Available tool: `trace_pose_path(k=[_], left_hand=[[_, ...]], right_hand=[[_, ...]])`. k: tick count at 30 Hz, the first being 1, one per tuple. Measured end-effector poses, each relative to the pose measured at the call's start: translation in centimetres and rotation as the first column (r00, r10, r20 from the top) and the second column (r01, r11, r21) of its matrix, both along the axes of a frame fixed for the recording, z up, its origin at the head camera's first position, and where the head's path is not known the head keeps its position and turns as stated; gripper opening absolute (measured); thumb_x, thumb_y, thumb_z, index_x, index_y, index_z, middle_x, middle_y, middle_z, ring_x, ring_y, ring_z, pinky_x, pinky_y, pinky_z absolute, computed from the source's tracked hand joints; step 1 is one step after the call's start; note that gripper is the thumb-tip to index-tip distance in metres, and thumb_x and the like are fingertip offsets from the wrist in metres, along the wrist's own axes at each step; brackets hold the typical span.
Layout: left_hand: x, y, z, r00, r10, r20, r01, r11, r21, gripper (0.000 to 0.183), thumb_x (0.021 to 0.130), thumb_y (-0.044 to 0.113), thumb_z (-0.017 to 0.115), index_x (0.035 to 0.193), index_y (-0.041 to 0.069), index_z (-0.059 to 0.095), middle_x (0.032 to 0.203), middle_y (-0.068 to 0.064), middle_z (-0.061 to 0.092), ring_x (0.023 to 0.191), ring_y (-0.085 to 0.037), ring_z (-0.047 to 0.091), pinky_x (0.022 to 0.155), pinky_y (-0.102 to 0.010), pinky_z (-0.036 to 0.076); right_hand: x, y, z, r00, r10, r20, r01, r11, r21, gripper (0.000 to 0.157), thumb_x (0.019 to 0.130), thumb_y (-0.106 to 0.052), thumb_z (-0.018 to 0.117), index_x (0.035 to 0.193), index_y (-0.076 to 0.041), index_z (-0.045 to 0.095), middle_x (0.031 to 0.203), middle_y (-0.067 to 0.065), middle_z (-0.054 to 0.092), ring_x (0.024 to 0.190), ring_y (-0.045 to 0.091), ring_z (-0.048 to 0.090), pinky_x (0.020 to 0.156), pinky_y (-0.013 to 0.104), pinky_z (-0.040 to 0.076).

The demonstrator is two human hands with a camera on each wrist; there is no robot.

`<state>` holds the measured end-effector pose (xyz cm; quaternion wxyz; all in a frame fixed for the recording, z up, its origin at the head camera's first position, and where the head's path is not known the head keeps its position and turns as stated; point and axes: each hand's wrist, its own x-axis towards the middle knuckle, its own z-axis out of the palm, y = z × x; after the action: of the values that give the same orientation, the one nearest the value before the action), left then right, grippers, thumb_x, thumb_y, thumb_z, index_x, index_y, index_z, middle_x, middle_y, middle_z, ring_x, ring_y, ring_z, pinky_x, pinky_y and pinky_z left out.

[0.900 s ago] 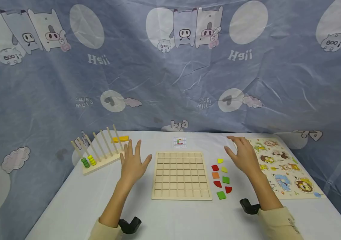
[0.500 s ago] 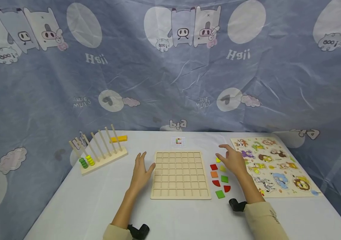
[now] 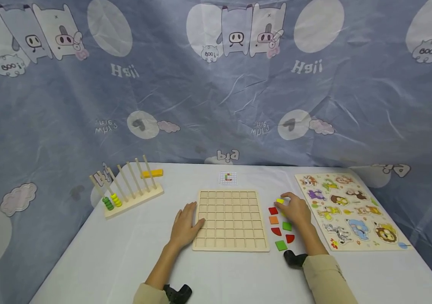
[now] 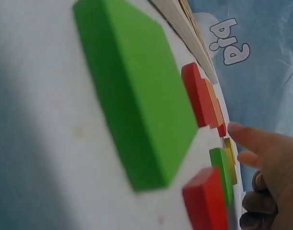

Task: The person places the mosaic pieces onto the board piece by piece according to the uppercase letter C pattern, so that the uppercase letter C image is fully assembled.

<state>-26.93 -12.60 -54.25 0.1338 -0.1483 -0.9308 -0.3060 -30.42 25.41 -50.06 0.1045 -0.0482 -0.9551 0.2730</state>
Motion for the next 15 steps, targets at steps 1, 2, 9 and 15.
trace_pose_path(k=[1,2,9,15], left_hand=[[0.04,0.03,0.04,1.000,0.001,-0.005,-0.001,1.000,-0.006,0.067,0.091,0.039,0.053,0.141,0.001,0.031,0.143,-0.018,0.035,0.134,-0.033,0.026,0.109,-0.053,0.013],[0.07,0.03,0.07,1.000,0.000,-0.008,0.000,1.000,-0.007,0.066,0.091,0.038,0.053,0.141,0.000,0.031,0.142,-0.019,0.035,0.134,-0.034,0.026,0.109,-0.053,0.013],[0.29,0.00,-0.20,1.000,0.012,-0.015,-0.013,0.999,-0.035,0.065,0.090,0.039,0.054,0.140,0.002,0.034,0.143,-0.017,0.036,0.134,-0.031,0.026,0.110,-0.050,0.014],[0.28,0.09,-0.07,0.999,0.008,-0.038,-0.009,0.999,-0.038,0.064,0.090,0.038,0.056,0.138,0.001,0.037,0.141,-0.017,0.037,0.134,-0.032,0.028,0.109,-0.051,0.016]], right_hand=[[-0.04,0.05,-0.10,1.000,-0.013,0.009,0.013,1.000,0.009,0.048,0.078,-0.041,0.071,0.111,-0.008,0.061,0.069,0.009,0.056,0.056,0.020,0.047,0.045,0.030,0.035],[-0.07,0.09,-0.20,1.000,-0.024,0.016,0.024,1.000,0.015,0.050,0.078,-0.043,0.071,0.111,-0.008,0.061,0.070,0.009,0.057,0.055,0.021,0.047,0.045,0.031,0.035],[0.01,0.27,-1.01,0.998,-0.070,0.007,0.070,0.997,0.028,0.051,0.077,-0.044,0.071,0.110,-0.007,0.061,0.077,0.014,0.060,0.056,0.021,0.049,0.045,0.030,0.036],[0.19,0.61,-1.06,0.997,-0.073,-0.007,0.073,0.997,0.019,0.049,0.078,-0.042,0.070,0.109,-0.005,0.062,0.072,0.011,0.059,0.054,0.020,0.048,0.045,0.029,0.035]])
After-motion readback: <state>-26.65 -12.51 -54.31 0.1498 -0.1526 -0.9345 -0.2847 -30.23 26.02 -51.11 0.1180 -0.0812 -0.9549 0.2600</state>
